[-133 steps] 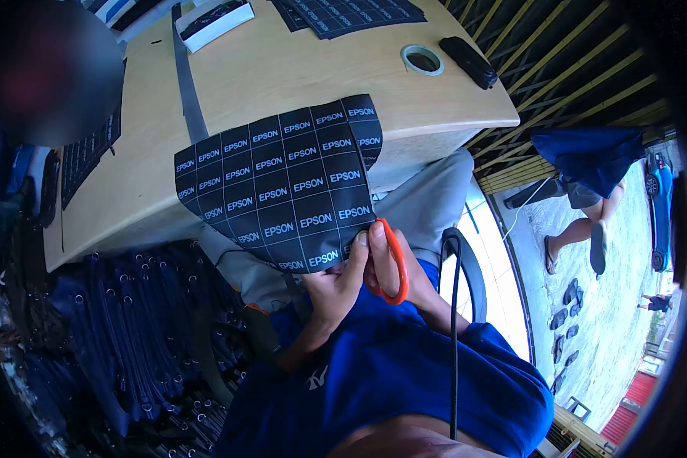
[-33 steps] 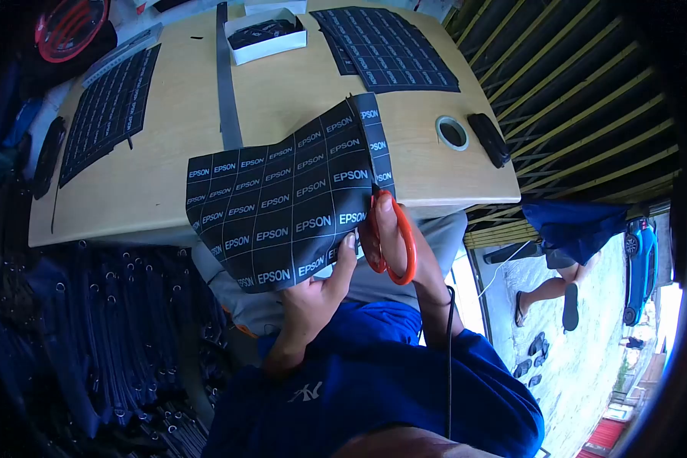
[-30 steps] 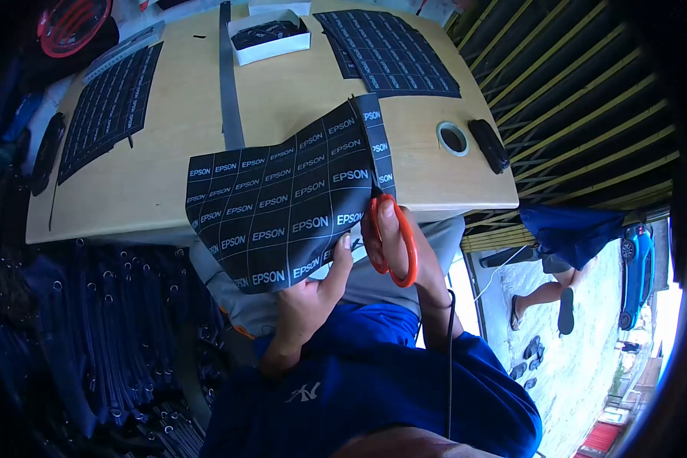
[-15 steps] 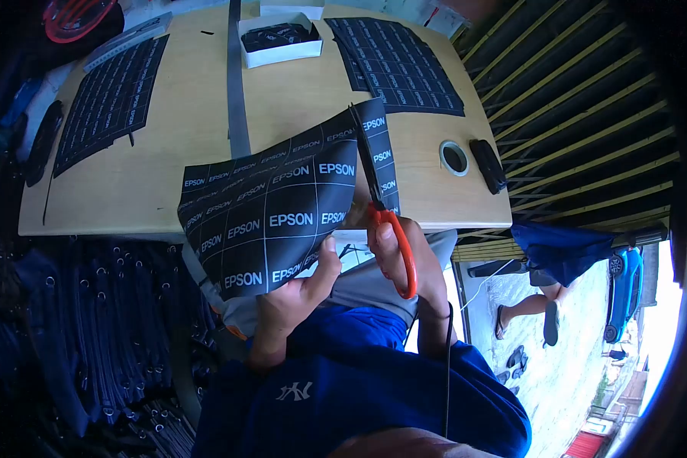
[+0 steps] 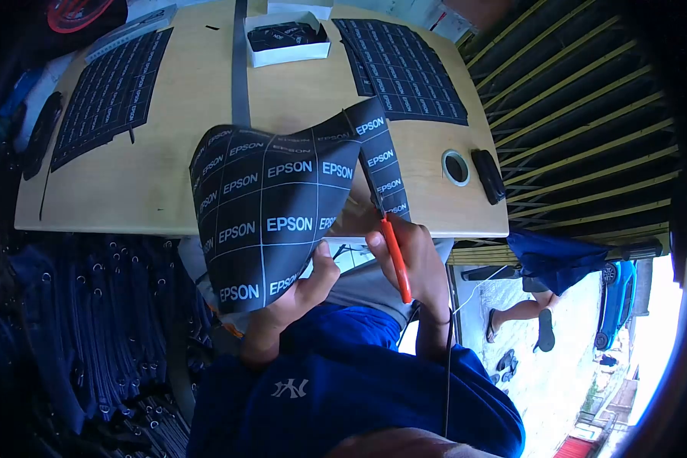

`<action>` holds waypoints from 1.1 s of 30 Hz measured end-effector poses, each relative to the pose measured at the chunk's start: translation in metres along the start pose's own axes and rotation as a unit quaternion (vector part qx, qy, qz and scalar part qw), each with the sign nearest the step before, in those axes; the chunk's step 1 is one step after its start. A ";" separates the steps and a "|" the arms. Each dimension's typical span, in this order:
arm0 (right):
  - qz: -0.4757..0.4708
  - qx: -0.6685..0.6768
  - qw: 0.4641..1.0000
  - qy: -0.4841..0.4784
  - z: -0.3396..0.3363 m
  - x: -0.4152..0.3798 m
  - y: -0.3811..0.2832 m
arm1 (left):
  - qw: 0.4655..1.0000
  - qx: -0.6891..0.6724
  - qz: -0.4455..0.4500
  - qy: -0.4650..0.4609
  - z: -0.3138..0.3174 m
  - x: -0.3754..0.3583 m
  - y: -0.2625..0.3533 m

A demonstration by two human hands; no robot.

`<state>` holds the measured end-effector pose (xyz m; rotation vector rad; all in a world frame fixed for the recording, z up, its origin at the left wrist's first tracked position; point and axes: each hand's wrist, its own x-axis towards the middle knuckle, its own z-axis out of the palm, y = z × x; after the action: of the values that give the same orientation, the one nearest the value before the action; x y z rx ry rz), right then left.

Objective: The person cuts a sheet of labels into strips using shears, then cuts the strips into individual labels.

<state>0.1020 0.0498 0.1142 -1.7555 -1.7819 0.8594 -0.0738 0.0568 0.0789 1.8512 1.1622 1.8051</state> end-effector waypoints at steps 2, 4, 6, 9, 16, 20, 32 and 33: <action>-0.002 -0.011 1.000 0.011 0.001 0.001 -0.002 | 1.000 -0.002 0.002 0.000 -0.001 0.002 0.000; -0.007 -0.013 1.000 0.016 0.002 0.003 0.000 | 1.000 -0.004 0.005 0.001 -0.001 0.002 -0.001; -0.011 -0.013 1.000 0.021 0.003 0.004 0.000 | 0.999 -0.035 -0.020 0.001 -0.001 0.001 -0.002; -0.006 -0.020 0.999 0.027 0.003 0.006 -0.001 | 1.000 -0.022 -0.007 -0.021 -0.004 0.000 -0.004; 0.026 -0.017 0.999 0.034 0.002 0.015 -0.006 | 0.913 0.325 0.215 -0.122 -0.011 0.002 -0.011; 0.007 -0.030 0.999 0.030 -0.001 0.024 -0.009 | 0.968 0.208 0.110 -0.090 -0.007 -0.006 -0.021; -0.043 0.197 0.979 0.032 0.001 0.038 0.023 | 0.972 -0.080 -0.220 0.016 -0.022 0.007 -0.042; -0.037 0.159 0.985 0.058 -0.001 0.039 0.018 | 0.960 -0.092 -0.263 0.002 -0.027 0.007 -0.043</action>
<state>0.1128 0.0878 0.0987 -1.4938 -1.5301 0.9329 -0.1142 0.0801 0.0582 1.2774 1.2844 1.5452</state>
